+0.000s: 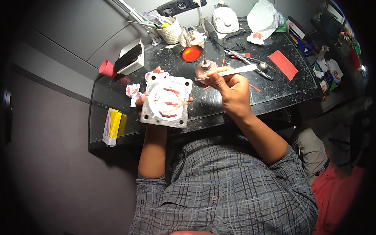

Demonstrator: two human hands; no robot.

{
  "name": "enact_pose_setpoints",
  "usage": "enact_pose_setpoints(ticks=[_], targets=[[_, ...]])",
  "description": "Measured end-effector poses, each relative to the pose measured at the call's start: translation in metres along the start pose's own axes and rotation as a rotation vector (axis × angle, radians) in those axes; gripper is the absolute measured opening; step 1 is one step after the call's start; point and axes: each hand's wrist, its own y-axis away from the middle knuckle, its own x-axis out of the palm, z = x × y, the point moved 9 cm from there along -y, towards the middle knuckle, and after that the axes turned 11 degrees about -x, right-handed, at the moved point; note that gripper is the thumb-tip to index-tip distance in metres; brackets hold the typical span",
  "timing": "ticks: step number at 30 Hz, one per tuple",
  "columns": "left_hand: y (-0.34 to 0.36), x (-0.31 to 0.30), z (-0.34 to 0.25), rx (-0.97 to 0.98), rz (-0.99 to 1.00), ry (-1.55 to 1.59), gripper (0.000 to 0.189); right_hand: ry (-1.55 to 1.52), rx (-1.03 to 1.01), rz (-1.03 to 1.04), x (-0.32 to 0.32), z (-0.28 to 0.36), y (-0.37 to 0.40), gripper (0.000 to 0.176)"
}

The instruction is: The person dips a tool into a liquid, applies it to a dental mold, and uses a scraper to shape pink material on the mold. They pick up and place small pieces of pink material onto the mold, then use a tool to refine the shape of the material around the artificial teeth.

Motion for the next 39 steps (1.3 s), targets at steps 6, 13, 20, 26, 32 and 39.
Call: enact_pose_setpoints(ticks=[6,13,20,26,32,39], targets=[[0.002,0.02,0.002,-0.084,0.134,0.192,0.098,0.064,-0.11,0.038,-0.002,0.009,0.001,0.025],[0.005,0.026,0.004,-0.057,0.026,0.23,0.1,0.244,-0.357,0.167,0.026,0.037,0.018,0.016],[0.009,0.015,0.002,-0.038,0.121,0.397,0.12,0.553,-0.492,0.527,0.071,0.064,0.031,0.024],[0.009,0.014,0.002,-0.048,0.138,0.402,0.124,0.571,-0.499,0.543,0.079,0.06,0.037,0.026],[0.007,0.023,0.005,-0.058,0.157,0.383,0.125,0.589,-0.479,0.567,0.083,0.057,0.039,0.024],[0.005,0.032,0.007,-0.054,0.085,0.518,0.126,0.588,-0.443,0.605,0.082,0.053,0.037,0.018]])
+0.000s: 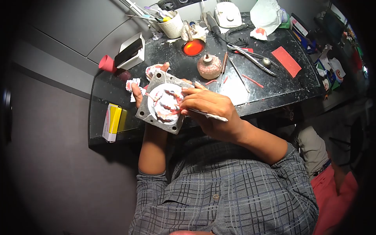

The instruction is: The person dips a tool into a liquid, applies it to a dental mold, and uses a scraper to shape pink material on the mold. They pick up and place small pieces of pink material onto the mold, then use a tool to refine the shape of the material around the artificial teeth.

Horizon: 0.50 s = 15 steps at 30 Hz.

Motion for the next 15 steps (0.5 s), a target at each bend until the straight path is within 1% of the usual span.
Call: enact_pose_setpoints(ticks=[1,4,8,11,15], targets=[[0.0008,-0.0037,-0.0008,-0.022,-0.012,-0.076,0.126,0.0,0.001,0.0,-0.0001,-0.0006,0.0001,0.018],[0.003,-0.0076,-0.0024,-0.03,-0.031,-0.129,0.128,-0.003,-0.006,0.007,0.0008,-0.0004,-0.0005,0.017],[0.0027,-0.0031,0.0003,-0.024,-0.018,-0.11,0.128,0.005,-0.009,0.013,0.001,0.0006,-0.0013,0.017],[0.0034,-0.0062,-0.0007,-0.013,-0.045,-0.125,0.128,0.002,-0.001,0.01,0.0005,-0.0004,-0.0008,0.017],[0.0034,-0.0088,-0.0028,-0.031,-0.042,-0.207,0.128,0.0,-0.005,0.005,-0.0008,0.0002,-0.0012,0.017]])
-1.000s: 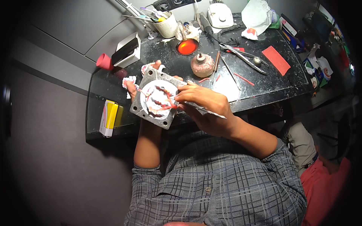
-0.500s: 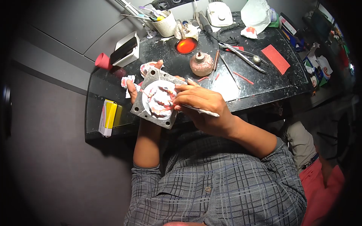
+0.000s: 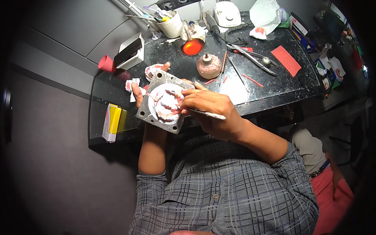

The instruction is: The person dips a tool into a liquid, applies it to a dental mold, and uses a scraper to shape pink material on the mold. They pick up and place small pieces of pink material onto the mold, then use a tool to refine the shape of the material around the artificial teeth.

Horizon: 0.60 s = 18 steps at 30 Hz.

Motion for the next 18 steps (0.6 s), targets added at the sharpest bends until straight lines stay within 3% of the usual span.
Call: enact_pose_setpoints(ticks=[5,7,18], targets=[[0.0013,-0.0019,-0.0024,0.032,-0.017,0.011,0.127,0.017,-0.009,-0.003,0.0,0.0025,0.0001,0.018],[0.003,-0.0097,-0.003,0.021,-0.107,-0.13,0.126,0.019,-0.007,-0.008,0.0,0.0026,0.0005,0.018],[0.0008,-0.0091,-0.0035,0.039,-0.088,-0.137,0.126,0.079,-0.054,-0.012,0.0001,0.0045,0.0022,0.021]])
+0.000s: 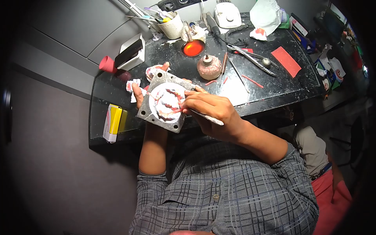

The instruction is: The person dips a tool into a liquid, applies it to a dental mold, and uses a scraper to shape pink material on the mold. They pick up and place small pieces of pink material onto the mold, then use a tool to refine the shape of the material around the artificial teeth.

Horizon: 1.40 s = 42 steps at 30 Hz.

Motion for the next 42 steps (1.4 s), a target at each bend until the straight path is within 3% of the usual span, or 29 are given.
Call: enact_pose_setpoints(ticks=[14,16,22,25,29,32,34,35,37,38,39,41,42], targets=[[-0.002,-0.004,-0.003,0.03,-0.014,0.002,0.123,0.064,-0.059,-0.037,0.002,-0.005,0.006,0.024],[-0.004,0.001,-0.003,0.042,0.052,0.179,0.123,0.048,-0.061,-0.047,0.0,-0.005,0.007,0.024],[-0.003,-0.009,-0.004,0.043,-0.053,-0.05,0.122,0.041,-0.038,-0.034,-0.001,-0.008,0.008,0.028],[-0.004,-0.009,-0.003,0.035,0.002,0.056,0.122,0.008,0.025,-0.021,0.0,-0.014,0.009,0.024],[-0.003,-0.007,-0.003,0.05,-0.001,0.113,0.124,0.074,-0.036,-0.183,-0.021,-0.005,0.003,0.009],[-0.003,0.003,-0.006,0.074,-0.147,-0.136,0.123,-0.184,0.052,-0.414,-0.025,-0.028,0.019,0.008],[-0.004,0.04,-0.004,0.112,0.189,0.03,0.107,-0.245,0.123,-0.407,-0.025,-0.03,0.021,0.008],[-0.004,0.038,-0.005,0.111,0.188,0.029,0.107,-0.318,0.164,-0.441,-0.022,-0.034,0.025,0.008],[0.0,0.022,-0.013,0.165,0.199,0.207,0.113,-0.215,0.154,-0.305,-0.019,-0.025,0.012,0.008],[0.004,-0.006,-0.02,0.248,-0.024,0.239,0.111,-0.093,0.084,-0.262,-0.022,-0.015,0.003,0.008],[0.004,-0.01,-0.02,0.246,-0.025,0.239,0.111,-0.148,0.162,-0.179,-0.016,-0.014,0.003,0.01],[0.006,-0.016,-0.027,0.321,-0.08,0.063,0.111,-0.111,0.053,-0.093,-0.007,-0.01,-0.001,0.013],[0.005,-0.008,-0.026,0.315,0.002,0.047,0.113,-0.11,0.055,-0.095,-0.006,-0.01,-0.001,0.013]])
